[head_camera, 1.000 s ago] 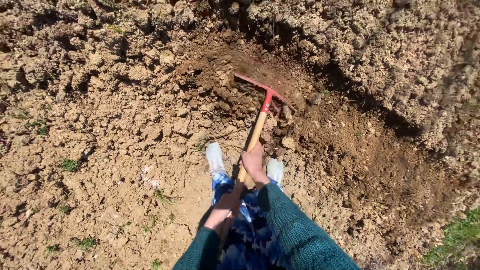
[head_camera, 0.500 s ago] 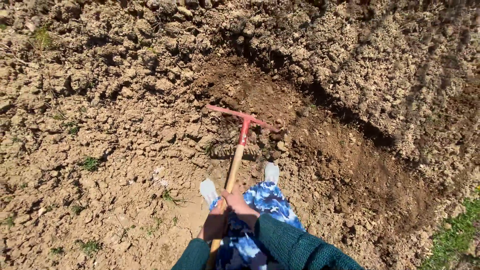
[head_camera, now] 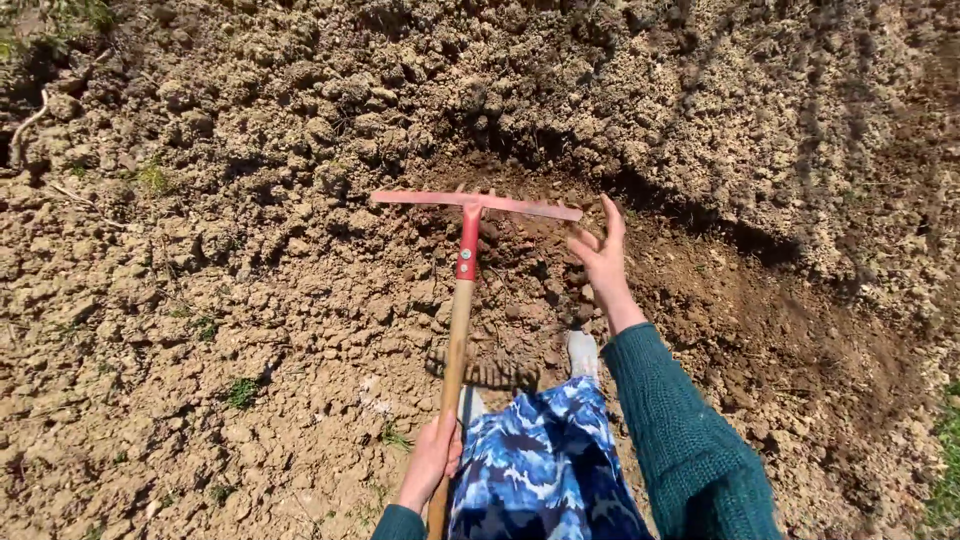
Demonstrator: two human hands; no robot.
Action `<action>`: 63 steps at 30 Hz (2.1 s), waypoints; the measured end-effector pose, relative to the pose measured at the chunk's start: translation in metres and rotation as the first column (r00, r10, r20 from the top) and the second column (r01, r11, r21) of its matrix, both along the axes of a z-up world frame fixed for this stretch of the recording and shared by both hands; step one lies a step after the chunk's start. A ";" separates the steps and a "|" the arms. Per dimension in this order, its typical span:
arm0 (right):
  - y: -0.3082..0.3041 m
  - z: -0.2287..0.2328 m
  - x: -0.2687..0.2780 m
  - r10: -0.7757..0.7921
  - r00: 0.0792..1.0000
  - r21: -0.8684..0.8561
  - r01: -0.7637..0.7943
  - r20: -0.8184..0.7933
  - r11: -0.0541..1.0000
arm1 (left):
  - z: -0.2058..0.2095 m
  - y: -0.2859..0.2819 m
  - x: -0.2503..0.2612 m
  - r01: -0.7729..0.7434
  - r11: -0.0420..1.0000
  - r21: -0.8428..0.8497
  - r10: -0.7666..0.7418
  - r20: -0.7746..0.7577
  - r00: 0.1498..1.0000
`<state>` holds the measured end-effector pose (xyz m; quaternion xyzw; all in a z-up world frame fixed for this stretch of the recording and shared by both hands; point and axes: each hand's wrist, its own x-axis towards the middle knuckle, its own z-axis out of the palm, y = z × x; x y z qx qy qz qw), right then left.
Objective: The person uses a rake to level and smooth an area of dug soil in a garden, pulling the tines through the dirt and occasionally picking out small debris by hand.
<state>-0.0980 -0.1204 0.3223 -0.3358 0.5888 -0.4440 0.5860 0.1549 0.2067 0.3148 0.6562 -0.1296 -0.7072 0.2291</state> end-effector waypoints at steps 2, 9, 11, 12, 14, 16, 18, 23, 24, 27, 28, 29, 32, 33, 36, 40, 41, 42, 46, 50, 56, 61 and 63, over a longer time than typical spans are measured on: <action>-0.007 0.021 -0.004 0.247 0.864 -0.102 -0.320 -0.438 0.942 | 0.001 0.005 0.015 -0.006 0.998 -0.059 0.001 -0.082 0.997; 0.010 0.026 -0.013 0.093 0.944 -0.195 -0.161 -0.316 0.968 | 0.015 -0.005 0.046 0.077 0.996 -0.050 -0.082 -0.119 0.989; 0.017 0.009 -0.019 0.046 0.882 -0.114 -0.112 -0.470 0.987 | 0.021 -0.004 0.052 0.140 0.985 -0.099 -0.154 -0.144 0.978; 0.023 0.001 -0.021 0.042 0.882 -0.111 -0.105 -0.469 0.988 | 0.019 0.001 0.055 0.147 0.984 -0.096 -0.160 -0.144 0.977; 0.031 -0.015 -0.025 0.050 0.826 -0.024 -0.076 -0.562 0.997 | 0.014 0.009 0.059 0.248 0.968 -0.048 -0.251 -0.067 0.966; 0.044 -0.056 -0.034 0.030 0.899 0.043 -0.013 -0.436 0.999 | 0.001 0.019 0.064 0.231 0.971 -0.062 -0.237 -0.121 0.964; 0.065 -0.087 -0.038 -0.005 0.953 0.119 0.044 -0.304 0.992 | 0.002 0.025 0.065 0.213 0.975 -0.072 -0.222 -0.175 0.959; 0.089 -0.020 0.022 0.519 0.755 0.620 -0.193 -0.402 0.761 | 0.016 0.010 0.063 0.310 0.951 0.015 -0.307 -0.109 0.945; 0.094 -0.039 0.024 0.524 0.752 0.624 -0.195 -0.399 0.757 | 0.017 0.006 0.062 0.307 0.952 0.020 -0.303 -0.112 0.946; 0.108 -0.058 0.041 0.584 0.645 0.598 -0.237 -0.493 0.766 | 0.016 -0.002 0.062 0.303 0.952 0.044 -0.297 -0.102 0.949; 0.110 -0.037 0.054 0.444 0.856 0.573 -0.231 -0.264 0.786 | 0.018 -0.007 0.061 0.312 0.949 0.052 -0.306 -0.099 0.947; 0.115 -0.017 0.068 0.255 0.967 0.551 -0.213 0.000 0.807 | 0.018 -0.011 0.063 0.324 0.944 0.057 -0.317 -0.096 0.943; 0.146 -0.069 0.084 0.218 0.890 0.432 -0.393 0.400 0.812 | 0.016 -0.019 0.065 0.344 0.939 0.001 -0.342 -0.087 0.936; 0.153 -0.050 0.100 0.226 0.888 0.425 -0.398 0.399 0.813 | 0.011 -0.022 0.066 0.339 0.941 -0.006 -0.338 -0.084 0.937; 0.179 -0.001 0.145 0.176 0.749 0.381 -0.506 0.638 0.773 | 0.002 -0.029 0.071 0.272 0.961 -0.051 -0.276 -0.124 0.953; 0.201 0.012 0.188 0.044 0.789 0.415 -0.369 0.613 0.832 | 0.015 -0.054 0.076 0.347 0.936 -0.054 -0.347 0.013 0.938; 0.206 0.007 0.198 -0.059 0.813 0.437 -0.248 0.579 0.865 | 0.020 -0.061 0.078 0.353 0.933 -0.066 -0.350 0.055 0.935; 0.203 0.005 0.208 -0.049 0.813 0.435 -0.259 0.581 0.862 | 0.019 -0.064 0.082 0.343 0.937 -0.065 -0.340 0.057 0.939; 0.180 0.001 0.237 -0.148 0.835 0.442 -0.122 0.529 0.889 | 0.007 -0.081 0.097 0.232 0.969 -0.086 -0.237 -0.046 0.971; 0.145 -0.017 0.261 -0.153 0.882 0.454 -0.076 0.446 0.888 | 0.016 -0.104 0.116 0.063 0.997 -0.043 -0.071 -0.236 0.969; 0.082 -0.062 0.297 -0.082 0.916 0.341 -0.063 0.393 0.938 | -0.053 -0.125 0.134 -0.088 0.993 -0.082 0.073 -0.178 0.981; 0.030 -0.089 0.332 -0.073 0.934 0.392 -0.075 0.350 0.917 | -0.078 -0.172 0.165 -0.036 0.999 -0.012 0.035 -0.107 0.994; 0.004 -0.098 0.345 -0.063 0.944 0.401 -0.077 0.325 0.913 | -0.091 -0.191 0.178 -0.038 0.999 0.006 0.038 -0.097 0.995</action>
